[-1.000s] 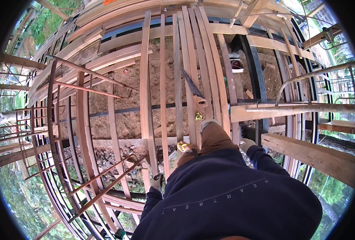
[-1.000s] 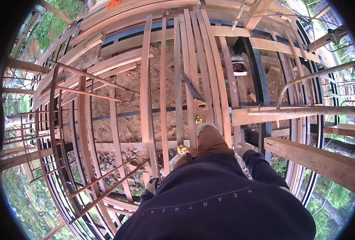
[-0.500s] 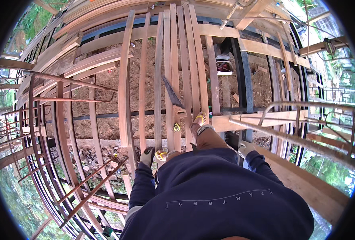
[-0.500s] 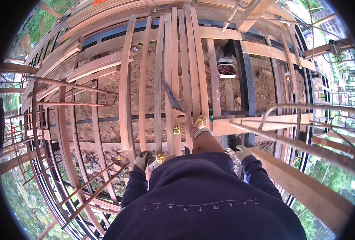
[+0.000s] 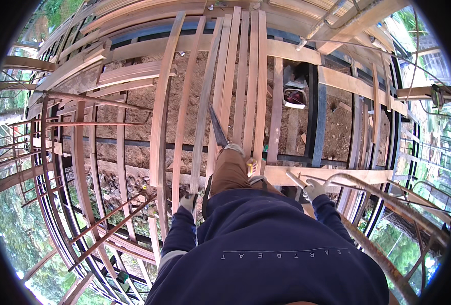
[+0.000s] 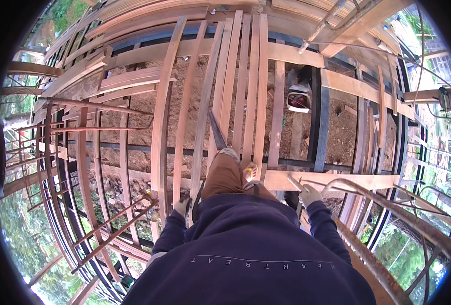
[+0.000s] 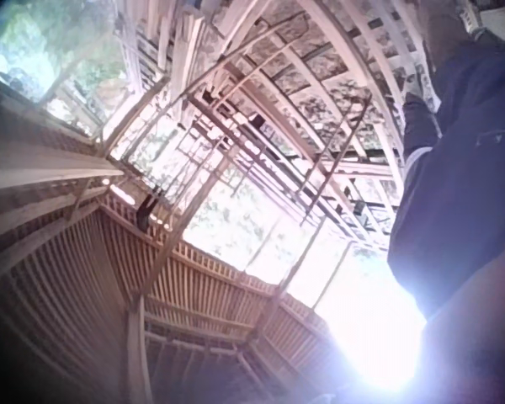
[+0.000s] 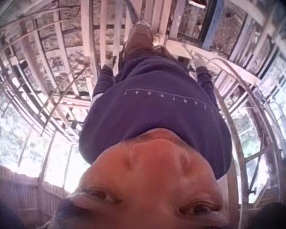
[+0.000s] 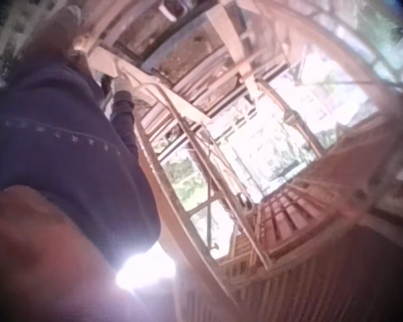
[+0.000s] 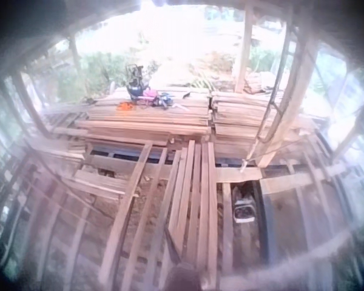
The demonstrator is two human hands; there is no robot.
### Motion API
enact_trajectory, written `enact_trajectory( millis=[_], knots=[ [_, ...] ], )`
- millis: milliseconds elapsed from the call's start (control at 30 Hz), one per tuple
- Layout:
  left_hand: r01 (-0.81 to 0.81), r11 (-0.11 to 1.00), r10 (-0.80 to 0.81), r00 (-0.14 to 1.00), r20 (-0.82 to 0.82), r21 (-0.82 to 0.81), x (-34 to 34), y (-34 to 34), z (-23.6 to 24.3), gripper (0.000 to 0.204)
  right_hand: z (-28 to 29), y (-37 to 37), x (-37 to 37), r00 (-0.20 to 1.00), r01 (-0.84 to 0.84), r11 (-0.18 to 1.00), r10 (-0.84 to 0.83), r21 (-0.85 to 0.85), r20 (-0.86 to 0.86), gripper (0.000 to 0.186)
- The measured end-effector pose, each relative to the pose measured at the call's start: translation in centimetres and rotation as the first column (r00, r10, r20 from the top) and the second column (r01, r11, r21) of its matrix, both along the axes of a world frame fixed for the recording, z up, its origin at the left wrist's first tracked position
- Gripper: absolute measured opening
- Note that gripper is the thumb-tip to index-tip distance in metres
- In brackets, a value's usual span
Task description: The person measures a wooden plank using a square and a pencil, then saws the end of the plank using a hand saw.
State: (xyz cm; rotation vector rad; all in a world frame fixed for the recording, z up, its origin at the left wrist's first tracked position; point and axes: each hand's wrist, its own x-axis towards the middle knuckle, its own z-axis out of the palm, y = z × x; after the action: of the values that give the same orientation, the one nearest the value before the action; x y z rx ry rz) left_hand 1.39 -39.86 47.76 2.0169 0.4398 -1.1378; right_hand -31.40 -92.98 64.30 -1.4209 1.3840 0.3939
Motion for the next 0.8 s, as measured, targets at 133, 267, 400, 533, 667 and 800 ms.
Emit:
enact_trajectory(
  millis=[133,267,400,533,667,800],
  knots=[
    [-0.233,0.967,0.216,0.964,-0.158,-0.103,-2.3,2.3,0.1,0.017,1.3,-2.4,4.6,0.999,-0.039,0.999,0.038,0.030,0.004,0.036],
    [0.364,0.931,-0.365,0.928,0.070,0.018,1.4,-1.4,0.2,0.034,0.6,-6.9,10.3,0.972,-0.233,0.942,0.235,-0.240,-0.023,0.049],
    [0.255,0.966,-0.251,0.964,-0.089,0.035,11.8,-10.5,-0.1,0.034,-1.7,-13.7,17.3,0.999,0.048,0.999,-0.048,-0.015,0.005,0.050],
    [0.117,0.985,-0.122,0.992,-0.033,-0.129,26.6,-22.9,-0.2,0.019,-2.3,-20.4,24.4,0.992,-0.118,0.988,0.122,-0.098,0.038,0.047],
    [0.257,0.949,-0.204,0.942,0.267,-0.181,41.7,-34.3,1.8,0.028,-1.2,-24.5,30.2,0.970,0.232,0.973,-0.231,-0.002,0.080,0.035],
    [0.233,0.931,-0.162,0.954,0.253,-0.282,53.3,-42.9,3.3,0.030,-1.9,-26.2,32.9,0.946,-0.297,0.856,0.324,-0.424,-0.008,0.031]
  ],
)
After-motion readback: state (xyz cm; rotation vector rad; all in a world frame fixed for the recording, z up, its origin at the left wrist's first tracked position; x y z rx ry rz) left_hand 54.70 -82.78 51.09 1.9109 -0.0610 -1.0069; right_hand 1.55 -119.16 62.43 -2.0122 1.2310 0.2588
